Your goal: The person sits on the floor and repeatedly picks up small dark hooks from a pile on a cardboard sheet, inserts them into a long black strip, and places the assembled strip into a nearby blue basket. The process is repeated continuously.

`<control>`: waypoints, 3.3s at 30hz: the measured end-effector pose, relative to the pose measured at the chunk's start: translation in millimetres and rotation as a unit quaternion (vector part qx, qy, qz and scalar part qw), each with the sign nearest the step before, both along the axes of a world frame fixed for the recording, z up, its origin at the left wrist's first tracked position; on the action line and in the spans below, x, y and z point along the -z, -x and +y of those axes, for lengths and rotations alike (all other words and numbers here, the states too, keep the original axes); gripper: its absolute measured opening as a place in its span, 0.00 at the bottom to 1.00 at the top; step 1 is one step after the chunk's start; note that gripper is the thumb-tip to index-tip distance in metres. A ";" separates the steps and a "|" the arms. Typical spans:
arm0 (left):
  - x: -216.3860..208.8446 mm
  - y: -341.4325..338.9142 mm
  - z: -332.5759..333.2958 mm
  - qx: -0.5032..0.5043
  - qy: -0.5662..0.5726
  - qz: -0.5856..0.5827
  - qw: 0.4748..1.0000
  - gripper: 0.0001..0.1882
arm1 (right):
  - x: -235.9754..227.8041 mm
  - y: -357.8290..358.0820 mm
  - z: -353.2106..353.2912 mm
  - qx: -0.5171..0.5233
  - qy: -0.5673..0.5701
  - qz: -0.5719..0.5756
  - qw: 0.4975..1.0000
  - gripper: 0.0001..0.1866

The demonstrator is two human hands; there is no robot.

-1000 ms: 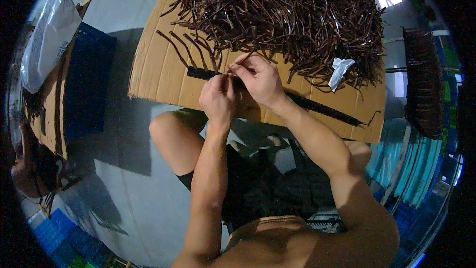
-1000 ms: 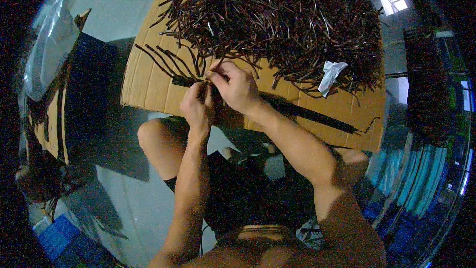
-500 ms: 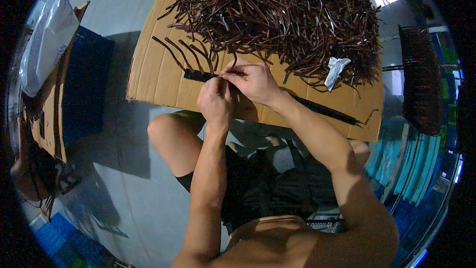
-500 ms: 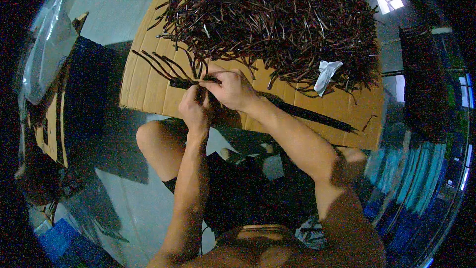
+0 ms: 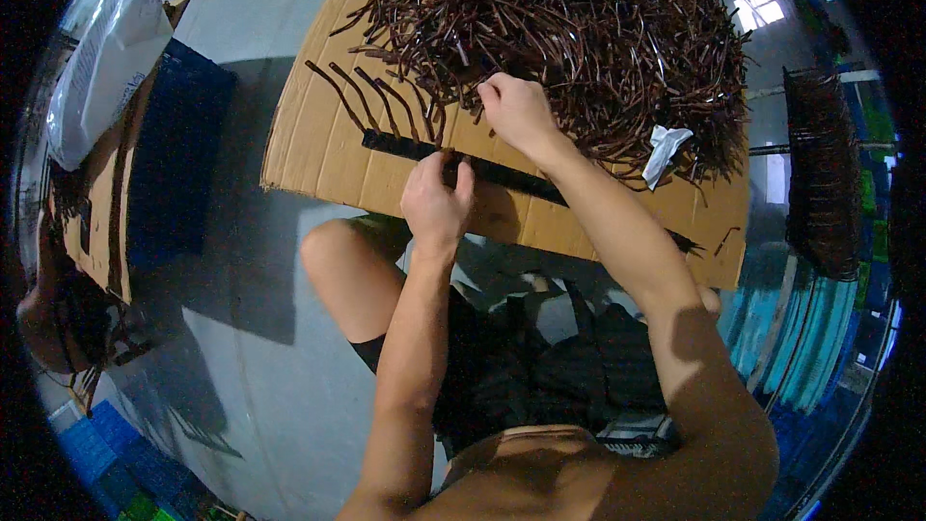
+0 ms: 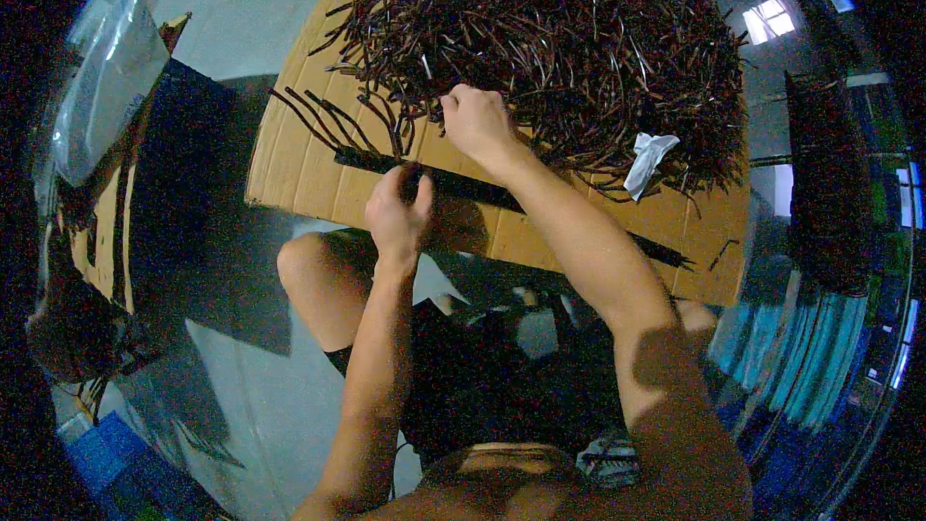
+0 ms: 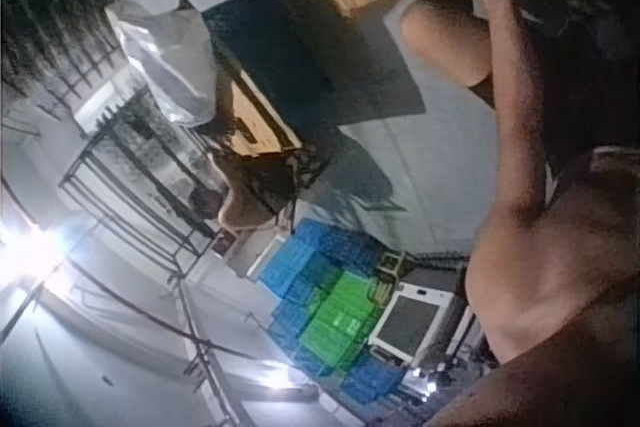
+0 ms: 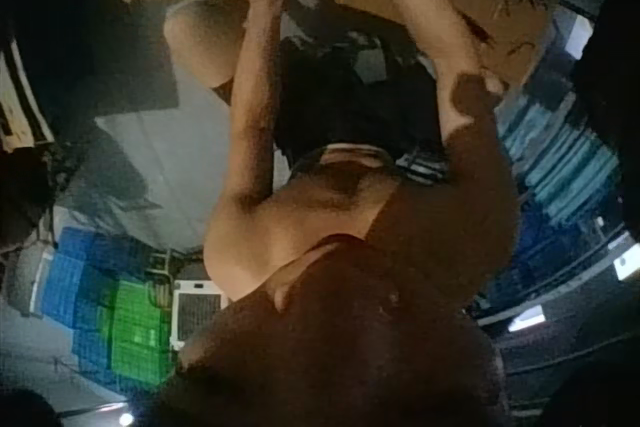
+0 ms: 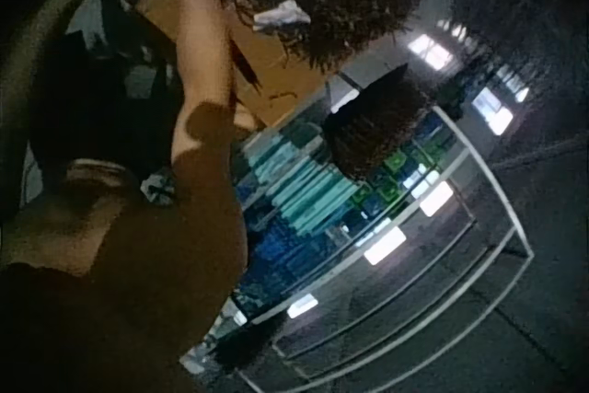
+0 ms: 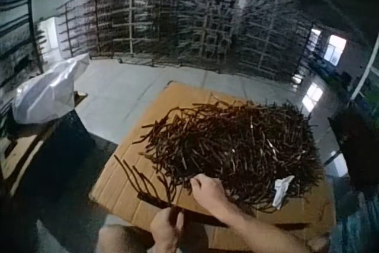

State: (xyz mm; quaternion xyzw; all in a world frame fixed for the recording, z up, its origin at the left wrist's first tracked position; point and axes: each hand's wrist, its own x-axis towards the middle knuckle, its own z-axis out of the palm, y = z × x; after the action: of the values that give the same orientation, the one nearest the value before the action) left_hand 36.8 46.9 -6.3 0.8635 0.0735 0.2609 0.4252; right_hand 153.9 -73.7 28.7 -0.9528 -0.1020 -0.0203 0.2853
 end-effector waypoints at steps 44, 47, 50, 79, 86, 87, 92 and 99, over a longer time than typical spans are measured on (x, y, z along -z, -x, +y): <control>-7.6 -1.9 5.5 -0.009 0.068 0.078 0.995 0.09 | -3.3 -6.1 -16.4 -0.121 0.207 -0.005 0.971 0.08; -5.0 -4.7 1.7 0.000 0.024 0.065 0.998 0.09 | 4.4 -13.4 -25.6 -0.109 0.230 -0.041 0.966 0.05; -7.1 -5.1 3.2 0.000 0.018 0.070 0.997 0.09 | 4.0 -7.2 -32.5 -0.148 0.133 -0.145 0.969 0.05; -3.2 -5.9 0.8 0.008 -0.010 0.051 0.999 0.06 | -22.8 60.3 13.4 -0.132 -0.143 -0.122 0.973 0.07; -11.3 -1.0 -0.6 -0.027 0.012 0.085 0.996 0.08 | -26.6 10.4 -74.9 -0.061 0.063 -0.121 0.989 0.15; -7.4 -0.4 -5.0 -0.021 0.018 0.055 0.998 0.09 | -29.9 11.3 -86.2 -0.002 0.148 -0.129 0.980 0.15; -2.3 -3.3 -9.7 0.014 -0.013 0.040 0.999 0.08 | -19.0 10.2 -100.1 -0.027 0.114 -0.165 0.979 0.10; -5.2 -4.0 -11.5 0.013 -0.014 0.032 0.999 0.08 | -32.9 51.5 -47.2 -0.051 0.016 -0.165 0.985 0.06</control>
State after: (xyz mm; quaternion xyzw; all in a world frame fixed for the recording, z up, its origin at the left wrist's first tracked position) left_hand 40.8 35.4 -1.1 0.8780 0.0720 0.2286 0.4143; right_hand 102.4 -121.0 61.5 -0.9343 -0.1964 -0.1607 0.2502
